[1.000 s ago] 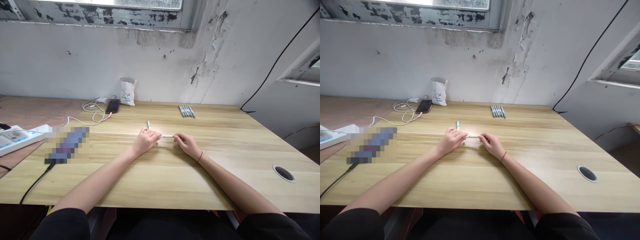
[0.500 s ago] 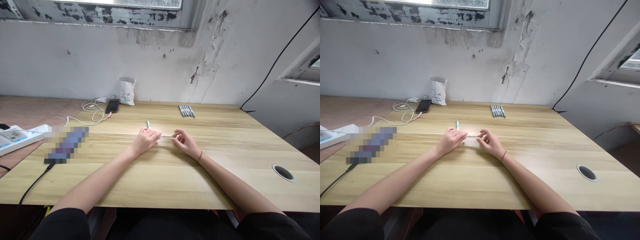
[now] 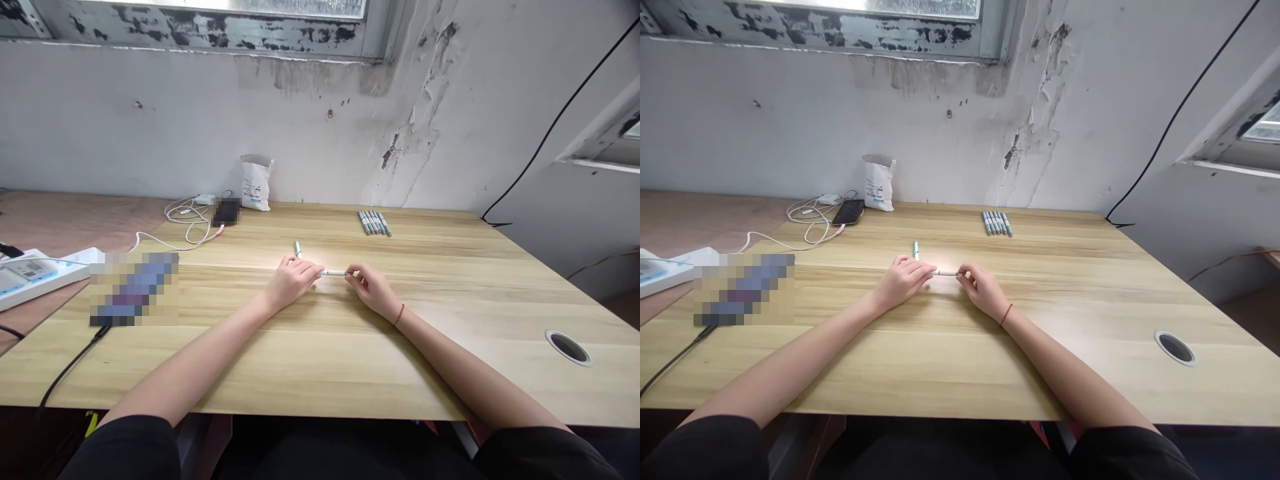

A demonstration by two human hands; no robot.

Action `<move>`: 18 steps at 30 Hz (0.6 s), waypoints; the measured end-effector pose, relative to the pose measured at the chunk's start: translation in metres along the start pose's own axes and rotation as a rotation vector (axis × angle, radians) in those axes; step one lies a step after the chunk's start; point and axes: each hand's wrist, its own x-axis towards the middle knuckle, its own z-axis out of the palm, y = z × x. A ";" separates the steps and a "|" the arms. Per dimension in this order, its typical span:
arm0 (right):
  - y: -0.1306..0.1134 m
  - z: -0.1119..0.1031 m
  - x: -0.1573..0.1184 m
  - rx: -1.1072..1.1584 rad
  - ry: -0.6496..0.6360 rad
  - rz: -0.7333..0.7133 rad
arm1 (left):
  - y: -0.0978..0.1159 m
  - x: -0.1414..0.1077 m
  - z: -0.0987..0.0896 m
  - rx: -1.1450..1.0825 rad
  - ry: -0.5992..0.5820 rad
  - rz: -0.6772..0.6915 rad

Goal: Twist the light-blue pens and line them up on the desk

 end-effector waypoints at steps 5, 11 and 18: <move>0.000 0.000 0.000 -0.006 -0.013 0.001 | 0.000 0.000 0.000 0.002 -0.012 -0.015; 0.001 0.001 0.000 -0.067 0.002 -0.040 | 0.000 -0.001 0.002 0.000 -0.010 0.000; 0.000 0.001 -0.001 -0.070 0.009 -0.012 | 0.000 -0.001 0.003 -0.009 -0.019 -0.013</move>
